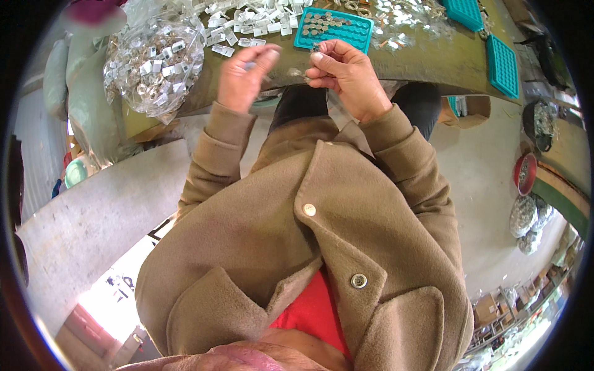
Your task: The person repeatedly picks small white rectangular components and metallic rings from a table, inserts the rings into the components, and places the assembled units into a blue tray. The person occasionally uses a red light to illuminate the components during assembly.
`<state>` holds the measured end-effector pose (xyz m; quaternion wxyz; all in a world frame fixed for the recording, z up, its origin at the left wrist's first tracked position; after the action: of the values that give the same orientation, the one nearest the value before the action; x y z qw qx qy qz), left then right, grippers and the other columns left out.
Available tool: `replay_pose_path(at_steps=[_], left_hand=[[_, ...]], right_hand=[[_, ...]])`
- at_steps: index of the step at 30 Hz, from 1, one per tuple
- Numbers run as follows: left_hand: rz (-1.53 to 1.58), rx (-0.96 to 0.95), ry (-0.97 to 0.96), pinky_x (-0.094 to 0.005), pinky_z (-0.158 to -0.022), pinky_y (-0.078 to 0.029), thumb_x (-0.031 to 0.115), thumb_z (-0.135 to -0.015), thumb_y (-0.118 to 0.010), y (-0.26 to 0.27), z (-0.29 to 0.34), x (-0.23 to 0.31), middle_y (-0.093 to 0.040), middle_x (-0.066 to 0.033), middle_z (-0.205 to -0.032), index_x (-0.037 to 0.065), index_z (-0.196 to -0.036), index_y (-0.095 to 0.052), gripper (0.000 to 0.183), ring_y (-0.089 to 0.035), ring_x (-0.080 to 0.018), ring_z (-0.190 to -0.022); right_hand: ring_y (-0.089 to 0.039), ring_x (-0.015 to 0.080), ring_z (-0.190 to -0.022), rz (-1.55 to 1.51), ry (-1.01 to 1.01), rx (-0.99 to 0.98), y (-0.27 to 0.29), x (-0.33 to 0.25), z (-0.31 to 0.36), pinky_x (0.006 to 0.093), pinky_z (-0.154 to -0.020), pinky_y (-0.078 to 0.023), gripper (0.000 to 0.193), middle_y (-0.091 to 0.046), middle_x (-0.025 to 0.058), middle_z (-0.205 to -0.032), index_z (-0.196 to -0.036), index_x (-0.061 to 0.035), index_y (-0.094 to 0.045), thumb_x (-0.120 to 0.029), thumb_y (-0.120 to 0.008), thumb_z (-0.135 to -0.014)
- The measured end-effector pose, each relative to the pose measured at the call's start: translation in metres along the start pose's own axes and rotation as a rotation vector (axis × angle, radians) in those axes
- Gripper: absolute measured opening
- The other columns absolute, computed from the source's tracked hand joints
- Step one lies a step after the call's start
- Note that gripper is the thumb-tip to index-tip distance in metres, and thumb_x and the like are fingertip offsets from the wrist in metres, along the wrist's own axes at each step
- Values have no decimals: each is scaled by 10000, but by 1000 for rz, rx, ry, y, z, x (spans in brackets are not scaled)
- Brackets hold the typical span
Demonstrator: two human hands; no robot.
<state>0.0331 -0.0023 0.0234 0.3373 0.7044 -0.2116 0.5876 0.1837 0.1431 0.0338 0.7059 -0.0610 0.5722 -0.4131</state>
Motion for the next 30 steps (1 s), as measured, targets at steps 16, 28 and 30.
replay_pose_path(at_steps=[16,28,30], left_hand=[[-248,85,-22,-303,-677,-505,158,-827,-724,18,-19,-2,-653,-68,-915,26,-1049,-582,295,-628,-171,-754],[623,-227,538,-183,-578,-485,124,-913,-639,-25,8,18,-655,-11,-998,11,-1228,-603,336,-606,-73,-810],[737,-243,598,-191,-613,-506,114,-920,-626,-24,8,10,-648,-14,-1008,11,-1239,-588,336,-610,-81,-812]], right_hand=[[-420,16,-609,230,216,-40,-14,6,-2,187,-540,-314,67,-498,-68,-706,-899,-68,-566,-73,-632,-888],[-491,29,-660,348,372,62,-5,13,-1,196,-572,-396,67,-586,-29,-765,-932,-14,-598,-67,-622,-900],[-505,30,-670,446,408,53,-4,13,-1,197,-577,-408,72,-597,-22,-772,-923,-7,-603,-71,-627,-900]])
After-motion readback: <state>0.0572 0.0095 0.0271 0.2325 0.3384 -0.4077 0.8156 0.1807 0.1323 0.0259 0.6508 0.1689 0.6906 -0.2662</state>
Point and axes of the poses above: each hand's wrist, its own z-axis away from the middle knuckle, its own y-axis out of the back of the hand, x = y × z, the point moved 1 cm from there along -z, towards the middle knuckle
